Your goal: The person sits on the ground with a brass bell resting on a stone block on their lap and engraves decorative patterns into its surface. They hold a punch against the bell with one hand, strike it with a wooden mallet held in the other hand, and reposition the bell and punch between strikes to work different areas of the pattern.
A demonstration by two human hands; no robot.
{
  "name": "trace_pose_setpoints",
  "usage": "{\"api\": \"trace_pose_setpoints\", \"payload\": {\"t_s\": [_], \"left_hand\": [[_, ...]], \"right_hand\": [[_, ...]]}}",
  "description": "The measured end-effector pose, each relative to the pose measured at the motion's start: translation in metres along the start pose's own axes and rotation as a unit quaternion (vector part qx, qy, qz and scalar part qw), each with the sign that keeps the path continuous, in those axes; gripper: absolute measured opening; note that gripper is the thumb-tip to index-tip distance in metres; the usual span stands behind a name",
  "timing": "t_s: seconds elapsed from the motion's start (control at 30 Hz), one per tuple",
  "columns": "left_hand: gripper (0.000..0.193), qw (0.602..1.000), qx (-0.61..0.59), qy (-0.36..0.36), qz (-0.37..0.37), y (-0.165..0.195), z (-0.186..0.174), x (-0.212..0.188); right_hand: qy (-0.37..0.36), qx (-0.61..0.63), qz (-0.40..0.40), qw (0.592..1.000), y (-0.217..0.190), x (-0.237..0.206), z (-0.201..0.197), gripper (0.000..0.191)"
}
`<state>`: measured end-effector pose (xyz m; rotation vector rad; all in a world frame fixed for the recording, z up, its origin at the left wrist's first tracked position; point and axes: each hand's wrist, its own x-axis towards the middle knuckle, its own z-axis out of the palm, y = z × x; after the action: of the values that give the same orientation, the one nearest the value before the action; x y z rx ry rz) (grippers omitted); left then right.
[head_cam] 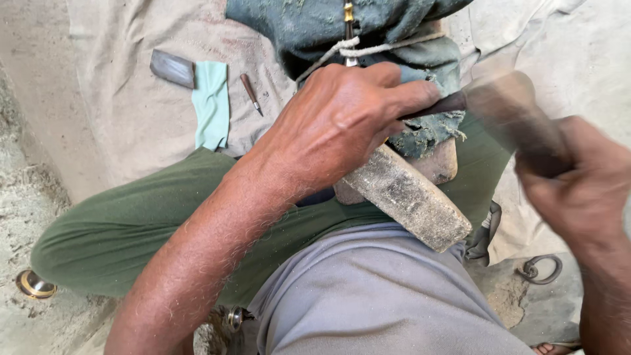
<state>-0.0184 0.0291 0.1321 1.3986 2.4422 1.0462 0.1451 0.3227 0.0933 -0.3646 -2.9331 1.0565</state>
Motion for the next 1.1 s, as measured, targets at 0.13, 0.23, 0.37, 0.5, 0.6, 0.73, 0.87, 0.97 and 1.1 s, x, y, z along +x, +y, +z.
{"api": "trace_pose_setpoints", "payload": {"t_s": [0.13,0.23,0.37,0.5,0.6,0.73,0.87,0.97,1.1], "left_hand": [[0.038,0.994,-0.077,0.082,-0.007,0.000,-0.021,-0.021],[0.033,0.978,-0.077,0.168,-0.093,-0.005,-0.021,-0.054],[0.040,0.965,-0.013,0.197,-0.173,-0.026,0.017,-0.079],[0.037,0.959,-0.002,0.218,-0.183,-0.023,0.042,-0.097],[0.039,0.963,0.032,0.237,-0.120,-0.010,0.044,-0.104],[0.039,0.969,0.038,0.236,-0.057,-0.005,0.043,-0.104],[0.035,0.945,-0.072,0.282,-0.149,-0.018,0.044,-0.105],[0.036,0.900,-0.227,0.297,-0.226,-0.027,0.042,-0.103],[0.037,0.867,-0.309,0.283,-0.269,-0.026,0.035,-0.098]], "right_hand": [[0.025,0.070,-0.004,0.997,-0.005,-0.006,0.017,0.015],[-0.001,0.105,-0.043,0.993,-0.024,0.001,0.028,0.017],[-0.064,0.088,-0.115,0.987,-0.059,0.019,0.040,0.043],[-0.141,0.117,-0.109,0.977,-0.081,0.027,0.050,0.051],[-0.203,0.140,0.031,0.969,-0.077,0.045,0.066,0.037],[-0.219,0.280,0.058,0.933,-0.056,0.066,0.082,0.048],[-0.177,0.278,-0.019,0.944,-0.046,0.059,0.082,0.030],[-0.138,0.251,-0.032,0.958,-0.049,0.049,0.072,0.026],[-0.130,0.284,-0.051,0.949,-0.060,0.037,0.060,0.024]]}}
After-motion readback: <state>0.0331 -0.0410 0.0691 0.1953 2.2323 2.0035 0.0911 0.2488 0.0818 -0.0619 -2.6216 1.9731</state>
